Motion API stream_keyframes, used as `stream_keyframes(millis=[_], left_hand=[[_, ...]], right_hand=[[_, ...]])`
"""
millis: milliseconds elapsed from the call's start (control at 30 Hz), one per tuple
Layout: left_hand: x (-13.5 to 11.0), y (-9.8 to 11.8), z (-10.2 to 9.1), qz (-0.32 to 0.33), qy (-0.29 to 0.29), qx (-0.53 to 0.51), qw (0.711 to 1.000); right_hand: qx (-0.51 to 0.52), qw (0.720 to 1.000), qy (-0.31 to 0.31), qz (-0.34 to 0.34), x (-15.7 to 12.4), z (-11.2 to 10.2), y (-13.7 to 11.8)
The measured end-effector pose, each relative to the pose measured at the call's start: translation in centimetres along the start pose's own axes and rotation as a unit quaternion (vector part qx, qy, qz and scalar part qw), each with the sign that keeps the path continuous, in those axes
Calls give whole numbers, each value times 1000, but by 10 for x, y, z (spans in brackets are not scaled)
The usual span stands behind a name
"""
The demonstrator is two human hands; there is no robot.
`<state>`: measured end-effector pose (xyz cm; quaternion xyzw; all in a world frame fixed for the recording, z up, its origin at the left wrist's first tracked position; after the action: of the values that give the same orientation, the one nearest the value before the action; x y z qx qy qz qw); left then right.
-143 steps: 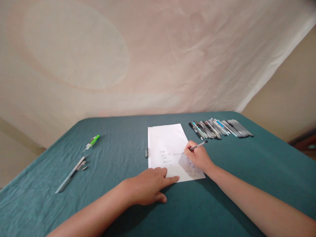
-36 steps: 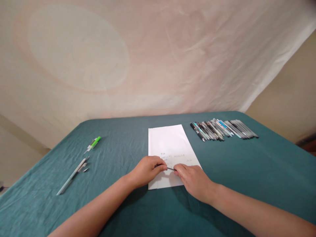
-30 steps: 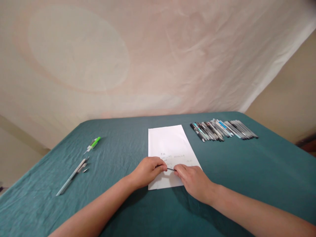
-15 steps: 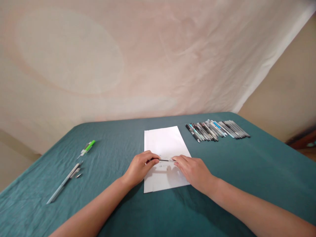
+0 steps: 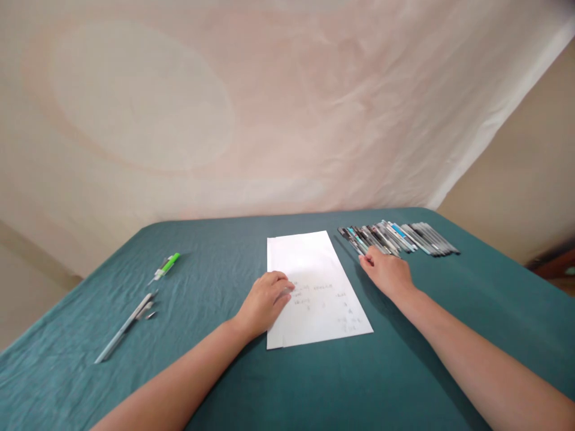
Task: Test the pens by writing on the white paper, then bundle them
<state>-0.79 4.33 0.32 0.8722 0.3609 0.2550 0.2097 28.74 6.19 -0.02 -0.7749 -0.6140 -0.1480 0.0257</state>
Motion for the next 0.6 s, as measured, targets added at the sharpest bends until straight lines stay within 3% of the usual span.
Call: stream_keyframes(millis=[300, 433, 533, 600], left_hand=[[-3, 3, 0, -1, -13, 20, 1000], [-4, 5, 1, 2, -12, 18, 1000], [-1, -3, -22, -16, 22, 37, 999], [-2, -19, -60, -73, 70, 84, 991]], right_hand=[[-19, 999, -48, -18, 5, 23, 7], [-17, 999, -35, -27, 2, 26, 4], [-12, 998, -28, -50, -1, 25, -4], [-6, 998, -32, -60, -3, 25, -9]])
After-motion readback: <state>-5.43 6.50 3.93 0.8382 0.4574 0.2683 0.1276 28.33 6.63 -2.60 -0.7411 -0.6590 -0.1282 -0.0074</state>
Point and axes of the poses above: each hand's wrist, its own x-axis towards the middle knuckle, its own z-axis out of the palm, y = z × x, the point moved 6 cm from there along x, towards the middle knuckle, and after that the axes turned 8 degrees about -x, right-handed, at the moved point
